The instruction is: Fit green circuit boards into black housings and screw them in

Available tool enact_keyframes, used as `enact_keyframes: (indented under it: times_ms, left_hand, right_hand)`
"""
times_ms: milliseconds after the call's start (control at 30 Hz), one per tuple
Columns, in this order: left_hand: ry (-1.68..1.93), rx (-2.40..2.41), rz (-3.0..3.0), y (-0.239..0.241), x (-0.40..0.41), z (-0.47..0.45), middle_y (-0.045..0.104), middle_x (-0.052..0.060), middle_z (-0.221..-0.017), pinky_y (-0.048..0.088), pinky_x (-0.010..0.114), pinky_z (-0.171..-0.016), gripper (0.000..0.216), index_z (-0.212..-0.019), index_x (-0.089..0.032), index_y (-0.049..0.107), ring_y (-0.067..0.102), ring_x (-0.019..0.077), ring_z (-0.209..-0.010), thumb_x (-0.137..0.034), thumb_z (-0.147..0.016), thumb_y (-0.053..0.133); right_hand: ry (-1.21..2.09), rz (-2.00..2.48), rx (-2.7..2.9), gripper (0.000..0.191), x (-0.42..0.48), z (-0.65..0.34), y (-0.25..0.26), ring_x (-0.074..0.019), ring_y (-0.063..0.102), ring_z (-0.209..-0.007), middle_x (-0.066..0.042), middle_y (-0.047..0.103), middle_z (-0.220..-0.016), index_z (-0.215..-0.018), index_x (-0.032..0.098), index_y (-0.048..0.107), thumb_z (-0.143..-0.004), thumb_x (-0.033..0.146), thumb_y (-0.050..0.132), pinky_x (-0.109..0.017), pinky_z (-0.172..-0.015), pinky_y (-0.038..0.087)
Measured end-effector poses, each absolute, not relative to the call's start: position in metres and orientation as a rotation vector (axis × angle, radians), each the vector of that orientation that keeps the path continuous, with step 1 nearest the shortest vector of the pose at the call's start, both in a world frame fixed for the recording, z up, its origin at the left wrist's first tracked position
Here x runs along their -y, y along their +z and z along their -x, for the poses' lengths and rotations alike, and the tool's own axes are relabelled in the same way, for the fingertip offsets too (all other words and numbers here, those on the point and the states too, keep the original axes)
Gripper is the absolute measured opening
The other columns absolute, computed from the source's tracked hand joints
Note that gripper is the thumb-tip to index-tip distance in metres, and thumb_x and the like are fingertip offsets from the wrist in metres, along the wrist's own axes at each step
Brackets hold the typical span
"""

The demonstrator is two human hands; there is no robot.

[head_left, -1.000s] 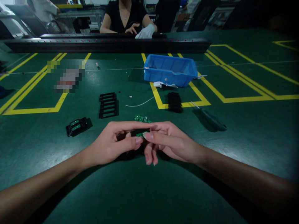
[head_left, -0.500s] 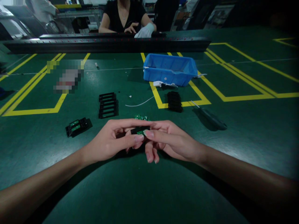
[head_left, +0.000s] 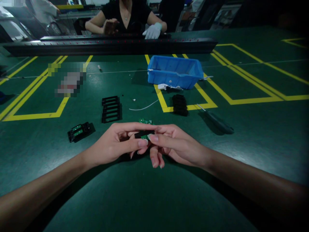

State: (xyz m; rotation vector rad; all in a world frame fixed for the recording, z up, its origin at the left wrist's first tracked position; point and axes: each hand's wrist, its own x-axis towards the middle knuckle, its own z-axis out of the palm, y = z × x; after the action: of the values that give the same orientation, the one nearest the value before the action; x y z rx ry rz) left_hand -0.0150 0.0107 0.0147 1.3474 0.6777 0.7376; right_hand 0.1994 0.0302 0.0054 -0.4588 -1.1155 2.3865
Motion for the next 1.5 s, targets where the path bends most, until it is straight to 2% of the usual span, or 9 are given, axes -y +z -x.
enact_keyframes:
  times_ms: [233,433,567,800,1067,1233,1367,1500]
  left_hand:
    - [0.702,-0.622,-1.282,0.0135,-0.0129,0.0156,0.065,0.000,-0.074,0.048,0.013,-0.055,0.040,-0.135,-0.022,0.063,0.056,0.0066,-0.064,-0.021,-0.095,0.065]
    - [0.688,-0.617,-1.296,0.0130,-0.0132,0.0173,0.065,-0.001,-0.074,0.048,0.014,-0.055,0.039,-0.135,-0.023,0.062,0.056,0.0063,-0.063,-0.022,-0.096,0.063]
    - [0.666,-0.622,-1.297,0.0143,-0.0140,0.0180,0.065,0.000,-0.075,0.046,0.015,-0.054,0.039,-0.135,-0.023,0.062,0.055,0.0069,-0.063,-0.024,-0.096,0.063]
    - [0.672,-0.676,-1.247,0.0093,-0.0143,0.0222,0.062,0.004,-0.076,0.043,0.023,-0.055,0.046,-0.138,-0.017,0.059,0.054,0.0127,-0.064,-0.033,-0.094,0.061]
    - [0.658,-0.698,-1.258,0.0108,-0.0150,0.0231,0.062,0.004,-0.073,0.041,0.022,-0.054,0.043,-0.136,-0.018,0.060,0.051,0.0107,-0.061,-0.031,-0.095,0.061]
    - [0.655,-0.705,-1.250,0.0112,-0.0145,0.0228,0.061,0.003,-0.071,0.043,0.021,-0.055,0.041,-0.135,-0.018,0.061,0.050,0.0102,-0.060,-0.031,-0.095,0.061]
    - [0.668,-0.697,-1.252,0.0112,-0.0142,0.0217,0.061,0.002,-0.071,0.042,0.020,-0.054,0.041,-0.136,-0.019,0.061,0.051,0.0101,-0.061,-0.030,-0.096,0.061]
    - [0.695,-0.667,-1.262,0.0110,-0.0147,0.0206,0.058,0.000,-0.067,0.041,0.018,-0.053,0.037,-0.134,-0.020,0.063,0.047,0.0072,-0.056,-0.027,-0.097,0.060]
  right_hand:
    - [2.400,0.427,1.093,0.018,-0.0312,-0.1995,0.0036,-0.0118,0.073,-0.065,-0.009,0.075,-0.081,-0.108,0.006,0.070,-0.098,0.020,0.063,-0.017,-0.056,0.058]
    - [2.391,0.449,1.133,0.018,-0.0313,-0.1997,0.0018,-0.0126,0.074,-0.067,-0.011,0.076,-0.085,-0.097,0.007,0.070,-0.097,0.024,0.064,-0.017,-0.056,0.058]
    - [2.393,0.471,1.147,0.020,-0.0316,-0.2004,0.0023,-0.0126,0.073,-0.066,-0.010,0.075,-0.081,-0.096,0.007,0.069,-0.097,0.026,0.064,-0.017,-0.056,0.058]
    - [2.403,0.441,1.098,0.014,-0.0312,-0.2004,0.0059,-0.0114,0.074,-0.067,-0.011,0.077,-0.093,-0.096,0.008,0.067,-0.100,0.020,0.060,-0.017,-0.058,0.059]
    - [2.405,0.434,1.077,0.018,-0.0312,-0.1997,0.0031,-0.0125,0.074,-0.067,-0.013,0.076,-0.093,-0.096,0.006,0.068,-0.100,0.021,0.059,-0.017,-0.057,0.059]
    - [2.427,0.445,1.055,0.021,-0.0303,-0.1986,0.0069,-0.0125,0.073,-0.061,-0.011,0.075,-0.078,-0.092,0.004,0.068,-0.099,0.023,0.061,-0.017,-0.056,0.058]
    - [2.420,0.455,1.050,0.020,-0.0297,-0.1991,0.0070,-0.0136,0.074,-0.064,-0.012,0.076,-0.082,-0.094,0.004,0.068,-0.098,0.023,0.062,-0.018,-0.055,0.058]
    - [2.418,0.437,1.070,0.022,-0.0299,-0.2001,0.0054,-0.0129,0.073,-0.063,-0.012,0.075,-0.075,-0.097,0.004,0.068,-0.101,0.022,0.057,-0.017,-0.056,0.058]
